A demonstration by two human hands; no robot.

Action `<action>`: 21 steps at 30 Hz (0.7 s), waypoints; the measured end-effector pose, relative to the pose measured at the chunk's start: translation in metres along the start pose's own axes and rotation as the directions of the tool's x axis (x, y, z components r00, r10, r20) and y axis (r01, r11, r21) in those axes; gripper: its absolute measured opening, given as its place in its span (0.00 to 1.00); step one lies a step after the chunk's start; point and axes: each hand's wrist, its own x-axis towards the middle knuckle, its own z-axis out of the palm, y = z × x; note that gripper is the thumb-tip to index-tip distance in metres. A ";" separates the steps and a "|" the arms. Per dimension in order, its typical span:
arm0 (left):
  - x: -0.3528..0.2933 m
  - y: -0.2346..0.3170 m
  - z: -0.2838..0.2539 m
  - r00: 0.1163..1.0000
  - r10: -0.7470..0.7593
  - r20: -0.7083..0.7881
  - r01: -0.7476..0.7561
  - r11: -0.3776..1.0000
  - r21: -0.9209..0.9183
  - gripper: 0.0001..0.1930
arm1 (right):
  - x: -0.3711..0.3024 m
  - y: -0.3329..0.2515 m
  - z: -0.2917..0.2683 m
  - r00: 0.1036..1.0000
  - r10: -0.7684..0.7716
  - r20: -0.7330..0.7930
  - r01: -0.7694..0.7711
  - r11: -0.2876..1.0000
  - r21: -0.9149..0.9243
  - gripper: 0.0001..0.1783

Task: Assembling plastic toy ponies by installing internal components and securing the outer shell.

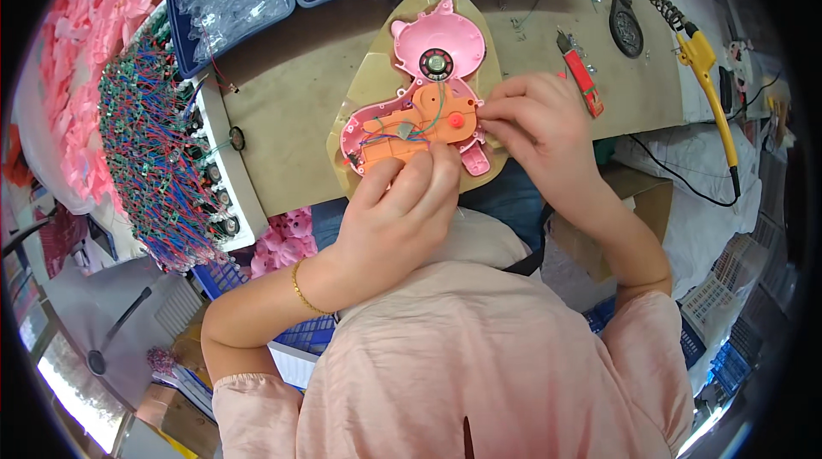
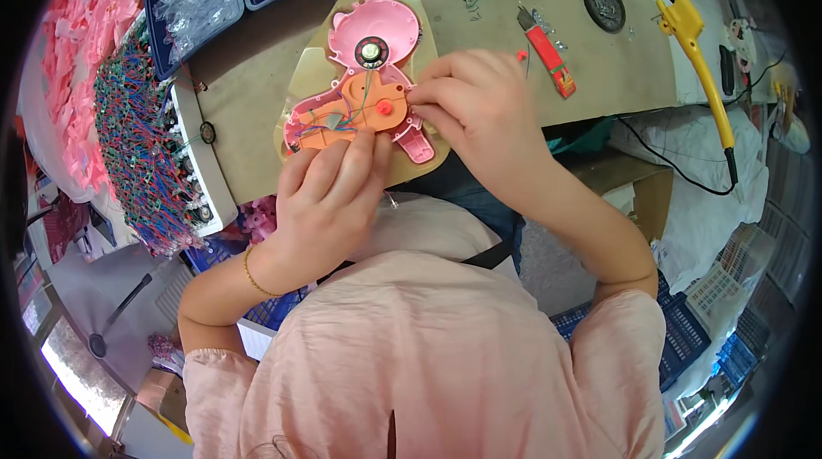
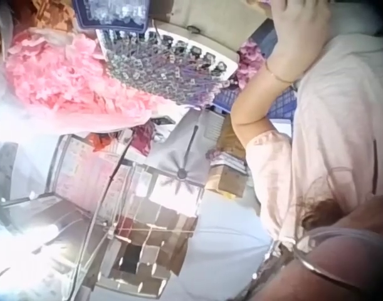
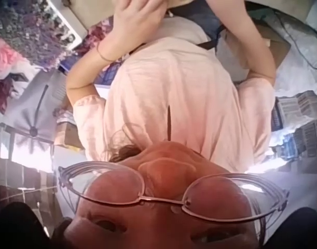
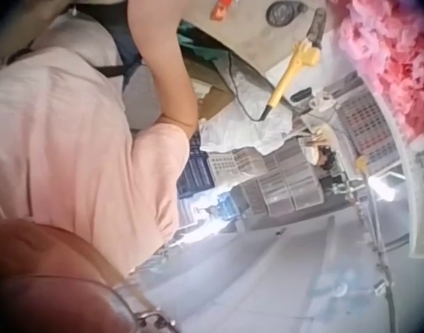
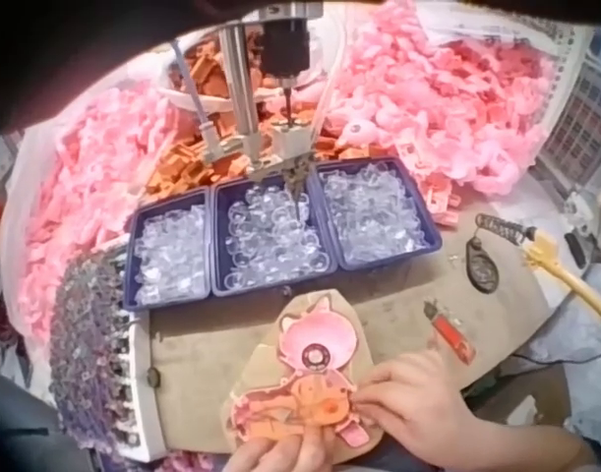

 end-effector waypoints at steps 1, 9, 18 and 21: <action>0.000 0.000 0.000 1.000 -0.006 -0.001 0.006 1.000 0.002 0.14 | -0.001 0.001 0.001 1.000 -0.005 0.004 0.005 1.000 0.000 0.08; -0.003 0.001 0.003 0.999 0.015 -0.041 -0.017 0.999 -0.052 0.13 | -0.005 -0.004 -0.005 0.981 -0.187 0.045 0.192 0.969 -0.152 0.12; -0.002 -0.001 0.008 0.996 0.005 -0.088 -0.012 0.997 -0.082 0.15 | 0.034 -0.007 -0.030 0.903 -0.116 0.414 0.194 0.969 -0.151 0.08; -0.009 -0.005 -0.004 0.999 -0.012 -0.037 0.004 0.981 -0.192 0.16 | 0.030 -0.002 -0.026 0.919 -0.040 0.393 0.033 0.999 0.023 0.08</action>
